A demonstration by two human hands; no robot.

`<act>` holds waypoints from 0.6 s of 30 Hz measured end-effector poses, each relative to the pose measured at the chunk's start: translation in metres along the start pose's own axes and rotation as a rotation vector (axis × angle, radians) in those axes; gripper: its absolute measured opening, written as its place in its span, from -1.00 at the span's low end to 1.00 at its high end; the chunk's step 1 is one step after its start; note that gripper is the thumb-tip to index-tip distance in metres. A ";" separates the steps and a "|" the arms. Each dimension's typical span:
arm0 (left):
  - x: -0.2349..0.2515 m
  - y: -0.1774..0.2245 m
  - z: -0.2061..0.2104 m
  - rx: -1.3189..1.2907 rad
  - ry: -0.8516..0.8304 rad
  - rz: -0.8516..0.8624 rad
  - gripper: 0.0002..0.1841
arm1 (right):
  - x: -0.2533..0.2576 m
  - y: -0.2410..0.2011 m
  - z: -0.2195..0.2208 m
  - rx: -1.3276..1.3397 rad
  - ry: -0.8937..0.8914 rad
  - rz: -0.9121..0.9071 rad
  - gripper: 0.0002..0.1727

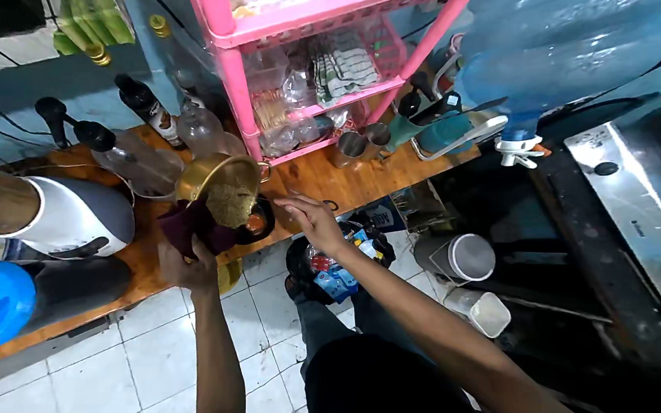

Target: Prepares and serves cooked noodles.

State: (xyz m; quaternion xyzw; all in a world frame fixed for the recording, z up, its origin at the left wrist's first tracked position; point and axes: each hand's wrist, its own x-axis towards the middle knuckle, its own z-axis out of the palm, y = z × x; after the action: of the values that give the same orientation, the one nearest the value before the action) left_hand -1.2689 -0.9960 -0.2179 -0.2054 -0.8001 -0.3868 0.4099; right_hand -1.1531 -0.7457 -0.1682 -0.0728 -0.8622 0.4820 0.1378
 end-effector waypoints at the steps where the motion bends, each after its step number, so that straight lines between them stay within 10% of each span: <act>1: -0.001 -0.001 0.000 -0.001 0.001 0.002 -0.67 | -0.003 0.001 -0.002 -0.009 -0.005 -0.003 -0.66; 11: 0.000 0.003 -0.006 0.033 0.018 0.027 -0.70 | 0.019 0.003 0.001 -0.084 0.107 -0.072 -0.63; 18: 0.004 0.007 -0.002 0.041 0.015 0.021 -0.67 | 0.030 0.004 0.026 0.288 0.088 0.237 -0.61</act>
State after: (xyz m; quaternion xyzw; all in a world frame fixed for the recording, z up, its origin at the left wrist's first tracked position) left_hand -1.2652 -0.9934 -0.2107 -0.2024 -0.8025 -0.3677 0.4240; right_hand -1.1894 -0.7571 -0.1800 -0.1746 -0.7629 0.6095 0.1265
